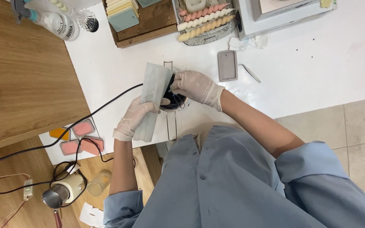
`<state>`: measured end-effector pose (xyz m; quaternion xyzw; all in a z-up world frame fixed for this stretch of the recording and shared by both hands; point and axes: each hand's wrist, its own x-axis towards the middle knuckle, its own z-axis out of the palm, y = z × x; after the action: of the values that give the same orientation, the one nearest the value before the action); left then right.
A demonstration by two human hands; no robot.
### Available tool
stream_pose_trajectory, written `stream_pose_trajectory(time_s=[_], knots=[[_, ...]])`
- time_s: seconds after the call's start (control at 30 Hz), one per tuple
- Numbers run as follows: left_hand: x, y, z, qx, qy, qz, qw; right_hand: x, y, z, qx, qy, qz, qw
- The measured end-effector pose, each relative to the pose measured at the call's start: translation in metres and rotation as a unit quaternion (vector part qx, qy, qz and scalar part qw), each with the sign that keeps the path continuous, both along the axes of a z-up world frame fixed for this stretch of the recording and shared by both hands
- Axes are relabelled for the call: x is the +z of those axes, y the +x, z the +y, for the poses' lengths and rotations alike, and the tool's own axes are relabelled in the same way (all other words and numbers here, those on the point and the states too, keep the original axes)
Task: Cleaning a craft production station and using a heat gun to remove wax residue.
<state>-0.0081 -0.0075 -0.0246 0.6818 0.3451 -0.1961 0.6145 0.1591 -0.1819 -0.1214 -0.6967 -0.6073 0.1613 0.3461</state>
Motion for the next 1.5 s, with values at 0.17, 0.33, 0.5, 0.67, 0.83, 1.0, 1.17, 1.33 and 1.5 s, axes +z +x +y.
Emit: stream_pose_trajectory(time_s=[0.17,0.33,0.5,0.67,0.83,1.0,1.17,1.33,1.5], knots=[[0.001,-0.006,0.002,0.024,-0.013,-0.012,1.000,0.018,0.002,-0.008,-0.078,0.011,0.123,0.989],[0.015,-0.003,-0.008,0.072,-0.076,-0.054,0.993,0.019,0.006,-0.024,-0.182,-0.007,0.162,0.970],[-0.002,-0.011,-0.010,0.115,-0.079,-0.022,0.990,0.002,0.008,-0.027,-0.213,-0.036,0.259,0.941],[-0.017,-0.019,-0.012,0.135,-0.058,-0.008,0.989,-0.007,0.013,-0.022,-0.152,-0.038,0.147,0.976],[-0.007,-0.026,-0.014,0.133,-0.040,-0.025,0.990,-0.006,0.020,-0.024,-0.108,-0.087,0.087,0.986],[0.008,-0.025,-0.014,0.128,-0.059,-0.077,0.987,0.004,0.027,-0.031,-0.112,-0.127,0.056,0.984],[-0.015,-0.038,-0.005,0.128,-0.105,-0.109,0.980,0.013,0.029,-0.038,-0.082,-0.112,0.001,0.990],[-0.021,-0.034,0.006,0.144,-0.207,-0.146,0.957,0.031,0.023,-0.039,-0.079,-0.097,-0.045,0.991],[-0.016,-0.025,0.005,0.240,-0.415,-0.149,0.865,0.071,-0.005,-0.031,-0.273,-0.064,0.132,0.951]])
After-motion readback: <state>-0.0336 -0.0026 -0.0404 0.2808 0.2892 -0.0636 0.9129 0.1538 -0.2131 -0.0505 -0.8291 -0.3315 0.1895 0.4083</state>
